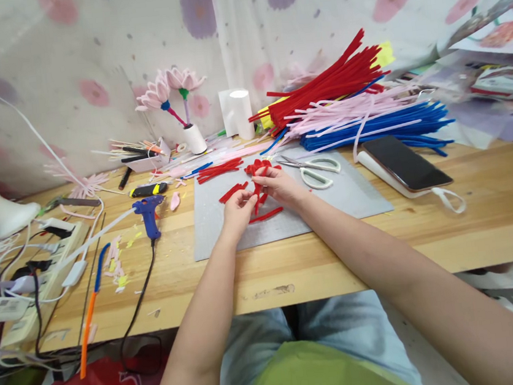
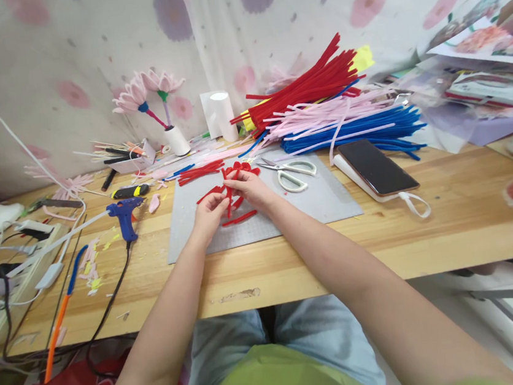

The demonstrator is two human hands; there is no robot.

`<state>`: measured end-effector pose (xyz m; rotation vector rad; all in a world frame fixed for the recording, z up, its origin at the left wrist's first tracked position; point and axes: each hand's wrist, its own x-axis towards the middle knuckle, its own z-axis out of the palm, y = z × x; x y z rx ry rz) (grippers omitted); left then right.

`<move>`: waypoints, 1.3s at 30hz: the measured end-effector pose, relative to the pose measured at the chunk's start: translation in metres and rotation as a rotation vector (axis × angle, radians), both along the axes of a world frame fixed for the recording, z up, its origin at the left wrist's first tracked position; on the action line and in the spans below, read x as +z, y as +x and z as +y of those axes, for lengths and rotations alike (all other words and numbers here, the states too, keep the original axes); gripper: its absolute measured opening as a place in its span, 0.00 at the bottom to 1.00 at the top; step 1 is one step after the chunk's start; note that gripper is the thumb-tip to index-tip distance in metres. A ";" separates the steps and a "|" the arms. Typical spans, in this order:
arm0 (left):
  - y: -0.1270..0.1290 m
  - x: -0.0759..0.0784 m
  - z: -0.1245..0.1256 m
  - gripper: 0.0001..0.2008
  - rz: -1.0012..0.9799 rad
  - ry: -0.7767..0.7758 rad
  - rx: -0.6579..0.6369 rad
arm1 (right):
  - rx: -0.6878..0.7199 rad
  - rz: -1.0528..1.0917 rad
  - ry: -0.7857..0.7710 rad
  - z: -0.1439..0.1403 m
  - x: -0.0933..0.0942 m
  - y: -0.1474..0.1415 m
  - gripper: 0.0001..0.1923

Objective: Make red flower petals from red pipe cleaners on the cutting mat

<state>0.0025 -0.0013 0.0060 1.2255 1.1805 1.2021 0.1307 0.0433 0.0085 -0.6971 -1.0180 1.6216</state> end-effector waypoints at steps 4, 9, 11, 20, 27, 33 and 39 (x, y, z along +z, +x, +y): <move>0.003 0.003 -0.005 0.14 -0.029 -0.046 -0.070 | 0.048 -0.026 -0.004 -0.005 0.002 -0.002 0.12; 0.005 0.011 -0.010 0.16 -0.151 -0.142 -0.168 | 0.185 -0.028 -0.029 -0.008 0.002 0.000 0.14; 0.004 0.011 -0.010 0.15 -0.176 -0.161 -0.144 | 0.186 0.012 -0.048 -0.007 0.001 0.000 0.14; 0.005 0.008 -0.011 0.10 -0.161 -0.232 -0.111 | -0.048 0.136 -0.122 0.009 -0.004 0.004 0.13; 0.007 0.007 -0.009 0.10 -0.224 -0.177 -0.053 | -0.041 0.079 -0.098 0.006 0.001 0.004 0.14; 0.011 0.004 -0.006 0.15 -0.365 -0.163 -0.084 | 0.007 0.022 -0.059 -0.003 0.004 -0.002 0.14; 0.014 0.003 -0.010 0.14 -0.272 -0.146 -0.157 | -0.026 0.028 -0.029 0.003 -0.001 -0.001 0.14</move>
